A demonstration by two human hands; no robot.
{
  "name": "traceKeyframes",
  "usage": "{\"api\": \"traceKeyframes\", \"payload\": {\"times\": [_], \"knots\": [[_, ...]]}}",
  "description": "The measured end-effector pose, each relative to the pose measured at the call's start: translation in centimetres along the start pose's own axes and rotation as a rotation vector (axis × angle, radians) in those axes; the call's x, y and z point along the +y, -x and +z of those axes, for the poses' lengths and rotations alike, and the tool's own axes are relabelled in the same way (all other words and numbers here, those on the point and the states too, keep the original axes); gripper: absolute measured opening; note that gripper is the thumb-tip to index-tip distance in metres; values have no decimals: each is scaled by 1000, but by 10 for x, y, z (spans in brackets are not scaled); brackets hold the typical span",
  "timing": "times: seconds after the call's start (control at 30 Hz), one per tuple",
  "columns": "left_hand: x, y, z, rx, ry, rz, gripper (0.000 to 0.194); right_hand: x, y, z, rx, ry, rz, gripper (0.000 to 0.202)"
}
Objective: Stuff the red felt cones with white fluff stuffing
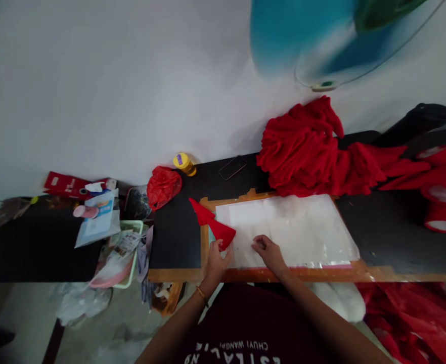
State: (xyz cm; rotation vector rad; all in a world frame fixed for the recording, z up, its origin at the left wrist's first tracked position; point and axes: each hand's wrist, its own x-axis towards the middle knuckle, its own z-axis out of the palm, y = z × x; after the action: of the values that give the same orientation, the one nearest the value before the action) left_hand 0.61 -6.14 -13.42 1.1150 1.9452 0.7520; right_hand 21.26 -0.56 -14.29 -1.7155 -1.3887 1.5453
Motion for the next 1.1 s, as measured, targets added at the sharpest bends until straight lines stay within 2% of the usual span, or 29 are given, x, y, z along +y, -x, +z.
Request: {"api": "traceKeyframes", "payload": {"times": [0.07,0.17,0.27,0.4,0.47,0.53,0.6,0.7,0.77,0.9,1.0,1.1], "knots": [[-1,-5,0,-12,-205,72,46,1,5,1,-14,-115,78,35],[0,-20,-1,-38,-386,132,35,-4,13,7,-87,-306,135,42],[1,-36,-5,-71,-314,166,19,-14,19,13,-115,-536,218,36],[12,-43,-11,-57,-212,190,21,-34,24,20,-115,-773,287,30],[25,-39,-13,-49,-175,216,22,-45,23,25,-166,-781,223,27],[39,-33,-14,-38,-117,245,23,-54,19,31,-190,-691,134,25],[53,-27,-16,-4,-47,266,23,-61,13,37,-112,-500,25,22],[68,-19,-20,37,4,301,21,-67,4,40,91,-184,-164,17],[76,-15,-23,30,-15,332,20,-69,3,42,94,-112,-221,18],[88,-10,-29,27,-15,370,21,-77,13,47,-70,-318,-185,20],[101,-7,-35,-12,-16,450,20,-84,19,51,-21,-515,-117,19],[119,0,-43,-88,-88,603,20,-95,22,50,55,-639,-100,13]]}}
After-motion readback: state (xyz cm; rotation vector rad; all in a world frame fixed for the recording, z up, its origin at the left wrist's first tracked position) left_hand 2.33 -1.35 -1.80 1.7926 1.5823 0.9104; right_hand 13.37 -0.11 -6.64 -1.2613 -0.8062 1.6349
